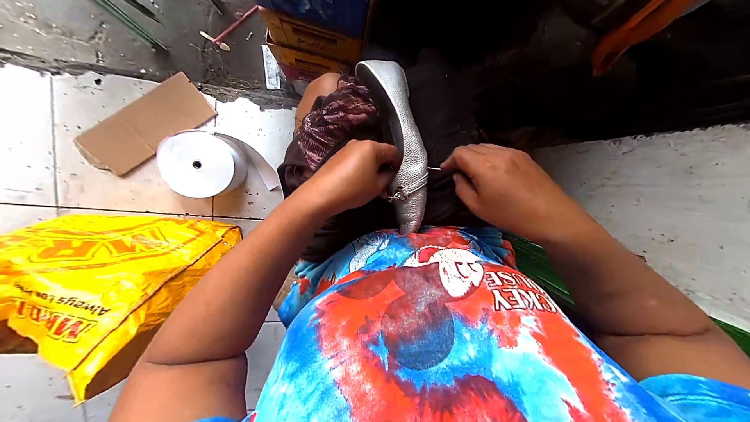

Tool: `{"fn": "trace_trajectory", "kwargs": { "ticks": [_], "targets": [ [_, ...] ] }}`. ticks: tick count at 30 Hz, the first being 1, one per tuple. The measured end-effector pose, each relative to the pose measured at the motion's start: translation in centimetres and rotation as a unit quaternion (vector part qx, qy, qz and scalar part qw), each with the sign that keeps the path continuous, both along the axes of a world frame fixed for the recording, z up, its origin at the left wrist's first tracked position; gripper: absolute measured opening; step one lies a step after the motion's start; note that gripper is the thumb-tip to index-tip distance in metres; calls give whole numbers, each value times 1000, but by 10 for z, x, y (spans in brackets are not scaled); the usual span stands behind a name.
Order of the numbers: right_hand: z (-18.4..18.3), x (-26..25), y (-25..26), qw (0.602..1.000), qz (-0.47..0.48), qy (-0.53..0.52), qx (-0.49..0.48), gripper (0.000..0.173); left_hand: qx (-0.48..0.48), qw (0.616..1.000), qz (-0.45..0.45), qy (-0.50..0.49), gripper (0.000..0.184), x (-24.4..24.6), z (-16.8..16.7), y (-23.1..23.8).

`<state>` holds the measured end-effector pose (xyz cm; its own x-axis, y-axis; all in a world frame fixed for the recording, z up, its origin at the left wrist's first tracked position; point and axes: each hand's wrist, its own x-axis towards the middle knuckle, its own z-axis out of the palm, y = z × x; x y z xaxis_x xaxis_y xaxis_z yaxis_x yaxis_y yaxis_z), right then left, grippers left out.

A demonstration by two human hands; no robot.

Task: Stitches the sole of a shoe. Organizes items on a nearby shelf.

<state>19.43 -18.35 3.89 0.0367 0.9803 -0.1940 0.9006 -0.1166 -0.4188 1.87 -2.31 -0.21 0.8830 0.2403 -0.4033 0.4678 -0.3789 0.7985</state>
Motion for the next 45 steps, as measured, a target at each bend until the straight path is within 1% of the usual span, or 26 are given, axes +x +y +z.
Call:
{"fn": "trace_trajectory", "kwargs": {
  "ticks": [2, 3, 6, 8, 11, 13, 16, 18, 19, 20, 21, 23, 25, 26, 29, 30, 31, 34, 35, 36, 38, 39, 40, 41, 43, 45],
  "targets": [
    [-2, -6, 15, 1000, 9, 19, -18, 10, 69, 998, -4, -8, 12, -3, 5, -4],
    [-5, -5, 21, 999, 22, 35, -28, 11, 90, 996, -7, -21, 13, -6, 5, -5],
    [-13, 9, 27, 995, 55, 78, -18, 14, 120, 991, -20, -50, 10, -8, 6, -4],
    [-20, 18, 21, 996, 46, 78, 0, 20, 127, 990, -20, -58, 10, -4, 7, -5],
    [-31, 30, 7, 999, -10, 29, 10, 45, 132, 988, -21, -75, 11, 3, 4, -5],
    [-39, 45, -5, 998, -63, -11, 23, 56, 130, 988, -23, -84, 10, 5, 1, -3],
    [-43, 83, -22, 984, -169, -54, 9, 63, 124, 988, -17, -92, 10, 6, -5, -1],
    [-46, 100, -28, 967, -248, -53, -13, 64, 122, 989, -2, -81, 19, 6, -10, 0],
    [-46, 99, -29, 963, -268, -37, -15, 62, 129, 989, 11, -73, 25, 5, -12, -1],
    [-45, 91, -30, 965, -261, -15, -6, 61, 145, 987, 26, -64, 29, 3, -14, -2],
    [-43, 79, -31, 973, -230, 17, 5, 59, 170, 983, 41, -50, 30, 1, -13, -4],
    [-36, 54, -34, 990, -119, 74, 18, 56, 223, 973, 66, 0, 33, -6, -9, -7],
    [-32, 41, -39, 997, -25, 72, -11, 54, 251, 964, 77, 50, 35, -14, -6, -8],
    [-29, 39, -41, 997, 1, 56, -44, 52, 258, 961, 79, 60, 35, -17, -4, -10],
    [-12, 38, -44, 989, 1, 5, -148, 45, 259, 961, 78, 46, 33, -23, -2, -12],
    [-6, 39, -44, 987, -11, -2, -163, 45, 258, 962, 79, 40, 34, -25, -1, -13],
    [-3, 40, -43, 989, -21, 5, -144, 46, 257, 962, 81, 34, 34, -26, -1, -14],
    [-5, 33, -29, 998, -33, 54, 17, 45, 248, 965, 82, 34, 36, -30, 1, -16],
    [-9, 26, -21, 997, -32, 57, 39, 45, 246, 965, 79, 36, 37, -31, 0, -17],
    [-13, 18, -13, 997, -28, 56, 34, 41, 246, 965, 76, 39, 37, -32, 0, -17],
    [-24, 6, -1, 998, 0, 61, 27, 21, 245, 965, 75, 49, 38, -35, 2, -17],
    [-29, 5, 0, 996, 21, 77, 47, 12, 243, 965, 77, 60, 37, -37, 4, -16],
    [-29, 6, -2, 991, 44, 109, 64, 8, 240, 965, 83, 71, 37, -41, 6, -14],
    [-25, 11, -5, 984, 69, 147, 70, 8, 239, 963, 92, 81, 36, -46, 8, -11],
    [-10, 21, -13, 973, 112, 200, 38, 13, 235, 960, 116, 101, 35, -57, 8, -6],
    [1, 25, -17, 975, 118, 189, 1, 18, 226, 959, 130, 114, 34, -62, 9, -4]
  ]
}}
